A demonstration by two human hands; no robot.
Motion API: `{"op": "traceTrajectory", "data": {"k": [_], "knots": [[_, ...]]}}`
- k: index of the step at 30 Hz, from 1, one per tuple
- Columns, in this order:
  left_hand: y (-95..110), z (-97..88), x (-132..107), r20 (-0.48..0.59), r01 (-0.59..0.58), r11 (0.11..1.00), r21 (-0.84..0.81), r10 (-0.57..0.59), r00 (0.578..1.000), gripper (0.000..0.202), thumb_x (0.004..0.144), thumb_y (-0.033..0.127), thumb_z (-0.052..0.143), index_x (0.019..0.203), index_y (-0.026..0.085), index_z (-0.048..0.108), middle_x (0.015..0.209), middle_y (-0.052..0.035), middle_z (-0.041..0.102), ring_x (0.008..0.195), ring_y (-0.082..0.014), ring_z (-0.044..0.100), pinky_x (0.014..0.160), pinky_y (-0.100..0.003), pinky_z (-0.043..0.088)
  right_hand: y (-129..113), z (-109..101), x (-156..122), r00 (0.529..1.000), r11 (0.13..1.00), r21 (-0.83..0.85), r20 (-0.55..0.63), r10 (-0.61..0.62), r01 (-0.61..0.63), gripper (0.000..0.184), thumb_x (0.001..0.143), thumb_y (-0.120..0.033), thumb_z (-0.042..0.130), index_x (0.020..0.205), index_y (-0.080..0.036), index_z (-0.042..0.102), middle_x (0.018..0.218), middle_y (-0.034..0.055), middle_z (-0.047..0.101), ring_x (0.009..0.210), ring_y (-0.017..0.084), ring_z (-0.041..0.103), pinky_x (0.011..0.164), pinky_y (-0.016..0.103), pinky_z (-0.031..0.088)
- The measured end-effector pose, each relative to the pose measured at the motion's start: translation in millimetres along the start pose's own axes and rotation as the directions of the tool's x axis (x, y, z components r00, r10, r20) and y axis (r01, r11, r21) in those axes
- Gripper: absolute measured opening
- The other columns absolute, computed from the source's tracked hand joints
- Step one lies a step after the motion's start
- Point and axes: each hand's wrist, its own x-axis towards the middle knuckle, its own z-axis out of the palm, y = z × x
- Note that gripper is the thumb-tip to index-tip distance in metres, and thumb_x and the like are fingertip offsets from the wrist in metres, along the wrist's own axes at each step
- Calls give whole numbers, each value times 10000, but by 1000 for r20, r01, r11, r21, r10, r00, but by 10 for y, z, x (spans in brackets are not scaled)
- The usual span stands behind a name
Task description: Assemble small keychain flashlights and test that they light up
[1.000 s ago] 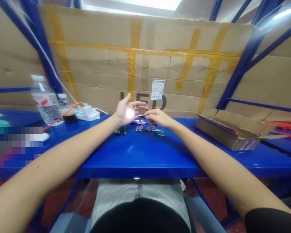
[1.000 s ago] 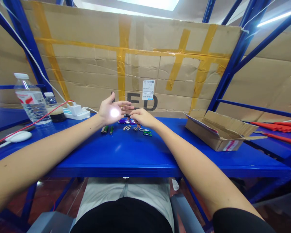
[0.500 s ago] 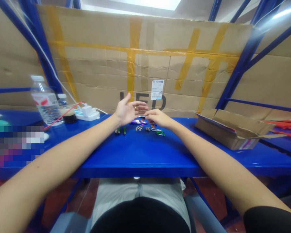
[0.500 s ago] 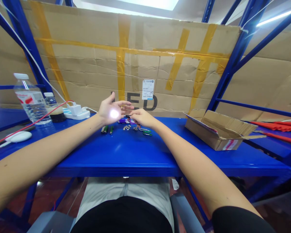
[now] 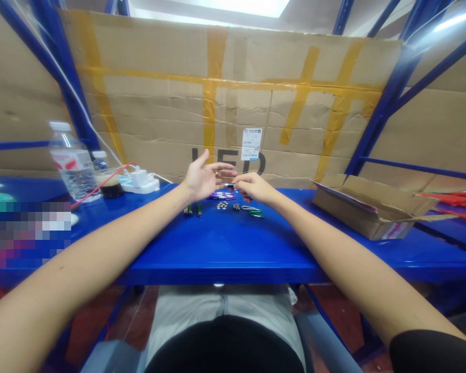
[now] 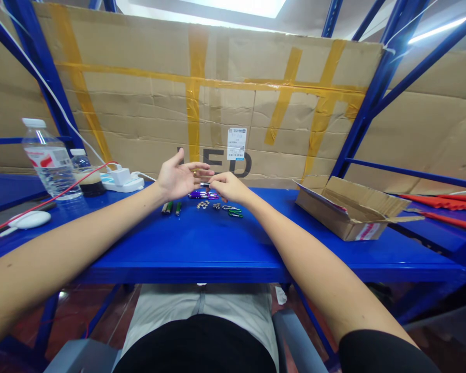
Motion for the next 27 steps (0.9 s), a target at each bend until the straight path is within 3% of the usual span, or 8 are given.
{"op": "traceTrajectory", "data": {"k": [13,27], "knots": [[-6,10,-7,-12,-12,1000,14,12,1000,810,821,763,331,1229,154,676,1124,-165,735,1145,-383,623,920,-522,500,-5,-21,17,996,999,-13,-85,38,-39,202,815,-177,510,619,-173,560,426,-52,438,360,84,416,371,222,342],[-6,32,-11,-39,-11,1000,-20,10,999,781,833,743,352,1209,139,675,1104,-187,735,1108,-378,644,923,-530,492,-14,-20,10,997,1000,-19,-80,16,-18,193,818,-167,505,637,-169,569,439,-51,446,367,86,424,373,221,336]]}}
